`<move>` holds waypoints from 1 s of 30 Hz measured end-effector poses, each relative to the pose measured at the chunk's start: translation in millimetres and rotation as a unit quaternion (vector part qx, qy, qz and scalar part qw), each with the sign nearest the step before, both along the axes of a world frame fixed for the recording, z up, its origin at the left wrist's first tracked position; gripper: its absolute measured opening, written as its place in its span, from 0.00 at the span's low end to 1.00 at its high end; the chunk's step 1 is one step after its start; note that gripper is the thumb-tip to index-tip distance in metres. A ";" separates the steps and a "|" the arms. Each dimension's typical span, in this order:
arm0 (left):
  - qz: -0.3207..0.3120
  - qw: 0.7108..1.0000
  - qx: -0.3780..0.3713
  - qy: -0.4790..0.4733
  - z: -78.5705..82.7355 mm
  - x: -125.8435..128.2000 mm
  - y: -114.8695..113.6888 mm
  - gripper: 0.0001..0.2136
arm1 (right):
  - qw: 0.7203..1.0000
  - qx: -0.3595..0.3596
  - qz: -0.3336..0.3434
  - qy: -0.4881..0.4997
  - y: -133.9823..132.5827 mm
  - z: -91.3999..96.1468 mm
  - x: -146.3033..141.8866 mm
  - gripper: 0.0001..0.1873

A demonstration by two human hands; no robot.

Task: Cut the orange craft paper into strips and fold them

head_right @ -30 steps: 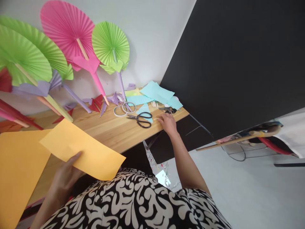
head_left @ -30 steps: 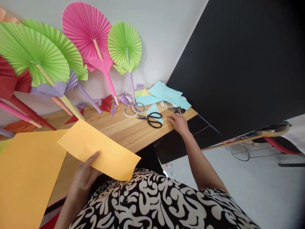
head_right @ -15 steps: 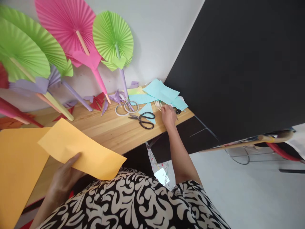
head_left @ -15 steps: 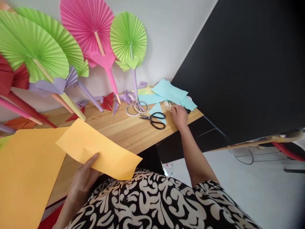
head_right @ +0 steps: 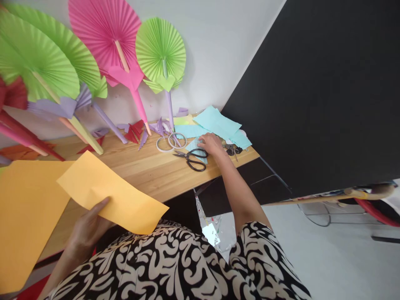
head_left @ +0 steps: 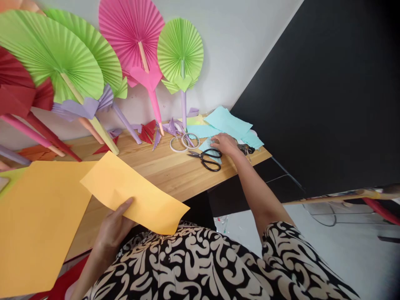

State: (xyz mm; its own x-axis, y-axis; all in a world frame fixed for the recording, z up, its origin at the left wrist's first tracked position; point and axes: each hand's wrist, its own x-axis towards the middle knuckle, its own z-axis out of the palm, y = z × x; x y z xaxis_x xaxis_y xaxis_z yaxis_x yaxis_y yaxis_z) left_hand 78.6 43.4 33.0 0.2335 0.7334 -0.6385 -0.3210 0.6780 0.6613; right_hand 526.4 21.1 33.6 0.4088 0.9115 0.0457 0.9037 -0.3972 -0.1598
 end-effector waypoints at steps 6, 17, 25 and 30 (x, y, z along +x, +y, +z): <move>0.001 1.000 -0.001 0.000 -1.6 -1.8 -0.8 0.21 | 0.997 -0.032 0.046 0.062 15.8 7.0 6.1 0.07; -0.019 0.999 0.011 -0.031 -11.6 -7.8 -0.9 0.18 | 0.904 0.155 0.053 0.394 16.7 44.9 25.5 0.08; -0.011 0.999 0.010 -0.033 -11.2 -7.4 -0.3 0.20 | 0.881 0.174 0.081 0.432 47.4 76.5 7.6 0.07; -0.019 0.999 0.011 -0.041 -15.2 -9.2 0.7 0.22 | 0.912 0.187 0.104 0.351 63.2 80.0 2.1 0.05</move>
State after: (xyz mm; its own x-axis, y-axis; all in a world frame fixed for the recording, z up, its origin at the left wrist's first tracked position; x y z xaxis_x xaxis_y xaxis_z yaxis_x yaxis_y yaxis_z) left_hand 69.4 44.1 17.8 0.3128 0.7362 -0.6001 -0.3485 0.6767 0.6485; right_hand 528.6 84.3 113.6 0.2781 0.9466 0.1630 0.5760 -0.0286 -0.8170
